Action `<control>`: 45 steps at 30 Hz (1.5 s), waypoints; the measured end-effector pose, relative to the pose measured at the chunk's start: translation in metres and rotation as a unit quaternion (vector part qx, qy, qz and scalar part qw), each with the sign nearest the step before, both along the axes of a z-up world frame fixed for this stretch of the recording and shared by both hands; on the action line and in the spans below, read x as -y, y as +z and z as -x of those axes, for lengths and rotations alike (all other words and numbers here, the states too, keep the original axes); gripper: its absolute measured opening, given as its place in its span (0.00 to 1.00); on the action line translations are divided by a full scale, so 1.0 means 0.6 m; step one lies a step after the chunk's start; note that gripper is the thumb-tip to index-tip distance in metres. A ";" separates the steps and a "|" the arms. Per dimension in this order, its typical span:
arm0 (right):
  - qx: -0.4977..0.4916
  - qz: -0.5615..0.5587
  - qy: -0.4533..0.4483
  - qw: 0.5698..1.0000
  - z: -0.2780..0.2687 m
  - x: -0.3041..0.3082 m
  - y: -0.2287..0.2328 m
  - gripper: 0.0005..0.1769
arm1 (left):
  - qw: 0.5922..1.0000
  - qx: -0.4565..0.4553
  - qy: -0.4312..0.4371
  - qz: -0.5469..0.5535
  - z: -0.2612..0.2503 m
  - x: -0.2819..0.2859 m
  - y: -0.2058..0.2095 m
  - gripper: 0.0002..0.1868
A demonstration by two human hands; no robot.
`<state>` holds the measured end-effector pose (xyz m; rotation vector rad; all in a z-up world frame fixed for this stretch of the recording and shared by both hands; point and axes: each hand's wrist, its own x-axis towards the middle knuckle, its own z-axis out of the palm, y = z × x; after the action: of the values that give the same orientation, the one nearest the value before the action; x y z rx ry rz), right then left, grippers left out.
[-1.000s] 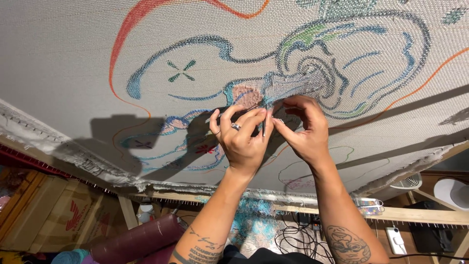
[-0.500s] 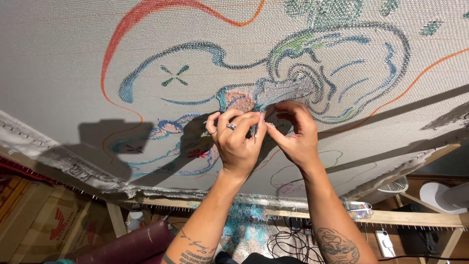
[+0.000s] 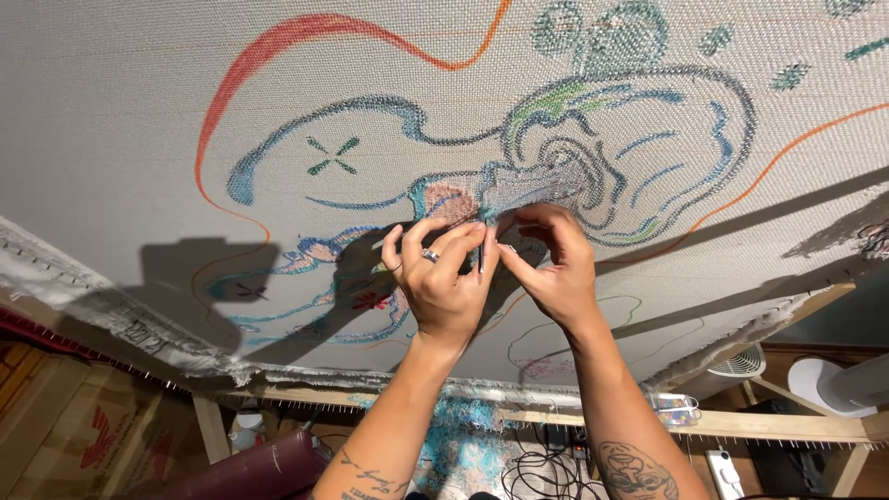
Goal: Trimming and picking out stray yarn from a tufted rug canvas using tweezers.
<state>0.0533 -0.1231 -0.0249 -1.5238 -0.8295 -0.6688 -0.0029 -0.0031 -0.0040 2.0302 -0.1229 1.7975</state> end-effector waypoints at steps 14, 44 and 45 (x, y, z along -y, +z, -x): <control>-0.005 0.014 0.013 1.000 -0.001 0.005 -0.006 0.20 | 0.999 -0.014 -0.043 0.003 0.001 0.014 -0.012 0.05; 0.042 0.024 -0.010 0.999 0.005 -0.003 -0.004 0.19 | 0.995 -0.028 -0.084 0.040 0.011 0.015 -0.010 0.04; 0.046 0.026 -0.013 0.998 0.008 -0.003 -0.002 0.19 | 0.996 -0.030 -0.080 0.040 0.014 0.013 -0.011 0.04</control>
<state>0.0486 -0.1210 -0.0261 -1.5631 -0.9047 -0.7468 -0.0112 -0.0109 -0.0105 1.9579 -0.1871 1.6179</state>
